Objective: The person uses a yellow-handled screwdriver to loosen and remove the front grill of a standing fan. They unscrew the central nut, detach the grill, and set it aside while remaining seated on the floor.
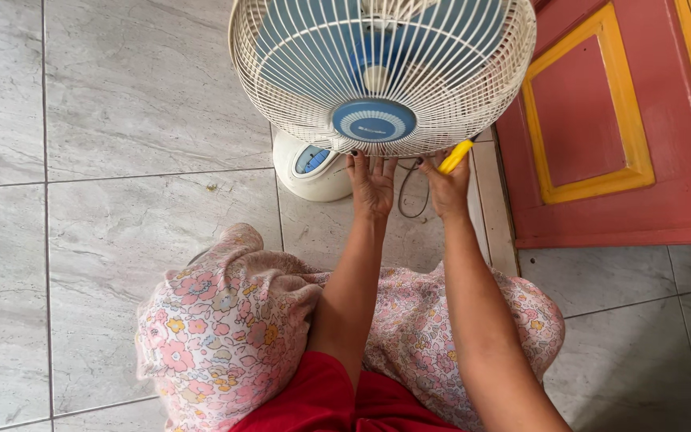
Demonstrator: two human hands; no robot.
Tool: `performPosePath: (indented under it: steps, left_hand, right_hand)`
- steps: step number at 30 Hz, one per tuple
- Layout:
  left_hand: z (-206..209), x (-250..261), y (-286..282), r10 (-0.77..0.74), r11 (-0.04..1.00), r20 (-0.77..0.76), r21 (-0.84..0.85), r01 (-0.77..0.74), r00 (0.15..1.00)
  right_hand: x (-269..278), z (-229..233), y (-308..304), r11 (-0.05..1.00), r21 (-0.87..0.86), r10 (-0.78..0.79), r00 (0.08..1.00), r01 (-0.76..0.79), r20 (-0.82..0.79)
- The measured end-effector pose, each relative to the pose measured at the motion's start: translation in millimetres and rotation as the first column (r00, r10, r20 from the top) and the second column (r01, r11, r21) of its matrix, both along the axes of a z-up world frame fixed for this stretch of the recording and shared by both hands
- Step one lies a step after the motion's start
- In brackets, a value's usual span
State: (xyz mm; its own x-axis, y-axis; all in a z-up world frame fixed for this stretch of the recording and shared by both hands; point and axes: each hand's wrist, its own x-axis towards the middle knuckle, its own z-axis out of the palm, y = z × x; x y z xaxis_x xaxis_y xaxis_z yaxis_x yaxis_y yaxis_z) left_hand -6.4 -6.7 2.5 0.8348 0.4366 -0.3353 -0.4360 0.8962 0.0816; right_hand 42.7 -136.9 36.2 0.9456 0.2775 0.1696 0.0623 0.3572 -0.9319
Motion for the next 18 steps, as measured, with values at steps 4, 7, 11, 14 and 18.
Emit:
performPosePath:
  steps: [4,7,11,14,18]
  left_hand:
    - [-4,1,-7,-0.012,1.0,0.024,-0.021,0.012,1.0]
    - [-5,3,-6,-0.071,0.997,0.078,-0.033,0.073,0.994]
    - [1,5,-5,-0.161,0.984,0.128,-0.051,0.169,0.979]
    - [4,8,-6,-0.149,0.985,0.152,-0.064,0.16,0.977]
    - [-2,11,-9,-0.126,0.988,0.163,-0.071,0.139,0.979]
  right_hand:
    - [-4,-3,13,0.999,0.028,0.033,0.998,-0.032,-0.059]
    - [-6,-3,18,0.998,0.064,0.021,0.99,-0.012,-0.137]
    - [-6,-9,20,0.994,0.105,0.035,0.994,-0.024,-0.099]
    - [-4,-11,20,0.995,0.101,0.026,0.992,-0.013,-0.123]
    - [-6,-9,22,0.998,0.07,0.01,0.993,-0.002,-0.117]
